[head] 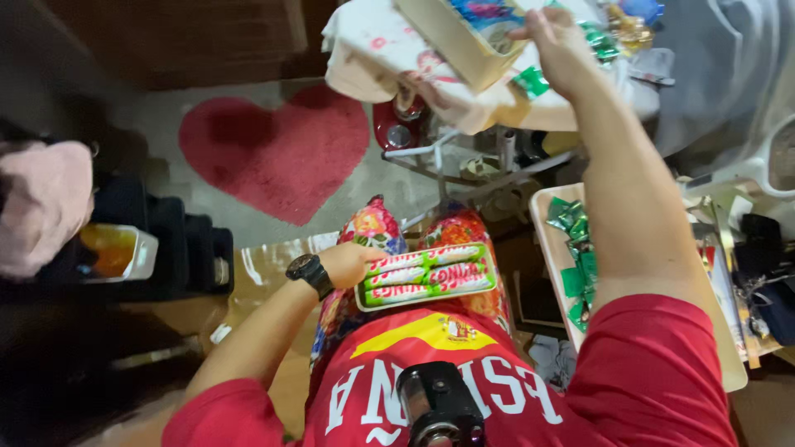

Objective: The person sits on the floor and organizes small packets of candy and other items into a beige tray. They pick up packets from a nearby table and place them into the tray, arranging them neatly.

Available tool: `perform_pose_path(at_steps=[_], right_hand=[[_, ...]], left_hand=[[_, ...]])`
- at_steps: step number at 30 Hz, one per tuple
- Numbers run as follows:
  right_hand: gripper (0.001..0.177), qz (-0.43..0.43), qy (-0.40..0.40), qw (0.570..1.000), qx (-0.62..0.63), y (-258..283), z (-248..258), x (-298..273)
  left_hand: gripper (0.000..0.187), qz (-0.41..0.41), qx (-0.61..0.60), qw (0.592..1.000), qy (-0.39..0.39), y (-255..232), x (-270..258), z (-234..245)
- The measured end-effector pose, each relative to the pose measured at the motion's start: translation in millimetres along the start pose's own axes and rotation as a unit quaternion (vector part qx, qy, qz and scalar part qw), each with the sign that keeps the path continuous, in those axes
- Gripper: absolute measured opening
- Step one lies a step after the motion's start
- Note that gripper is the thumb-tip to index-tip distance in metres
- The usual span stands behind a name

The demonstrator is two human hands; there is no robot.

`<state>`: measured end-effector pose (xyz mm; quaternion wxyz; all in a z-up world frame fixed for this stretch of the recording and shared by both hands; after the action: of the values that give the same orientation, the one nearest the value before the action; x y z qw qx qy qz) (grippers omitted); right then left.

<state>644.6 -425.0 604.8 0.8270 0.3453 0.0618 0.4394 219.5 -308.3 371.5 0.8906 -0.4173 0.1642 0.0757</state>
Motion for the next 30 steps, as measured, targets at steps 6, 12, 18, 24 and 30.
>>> perform_pose_path(at_steps=[6,12,18,24,30], right_hand=[[0.063,0.101,-0.017,0.994,-0.031,7,9,-6],[0.064,0.102,-0.022,0.994,-0.015,0,11,-4],[0.058,0.126,-0.014,0.992,0.011,6,10,8],[0.057,0.073,-0.02,0.997,0.027,27,14,10],[0.062,0.064,-0.013,0.998,0.026,20,14,13]], left_hand=[[0.038,-0.143,0.139,0.97,-0.139,-63,-11,29],[0.025,-0.113,0.237,0.959,-0.107,-98,-9,5],[0.007,-0.123,0.309,0.92,-0.208,-109,-9,-24],[0.023,-0.154,0.199,0.946,-0.204,-121,-27,-11],[0.027,0.024,0.022,0.991,-0.128,-123,-31,19]])
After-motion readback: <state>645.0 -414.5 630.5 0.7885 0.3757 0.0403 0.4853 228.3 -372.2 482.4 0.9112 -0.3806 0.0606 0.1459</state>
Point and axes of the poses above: each hand's wrist, its own x-axis towards the middle knuckle, its own z-axis out of the back of the hand, y = z × x, the point moved 3 cm from there along x, towards the middle knuckle, and after that the axes turned 5 degrees about z, right-handed, at the moved point
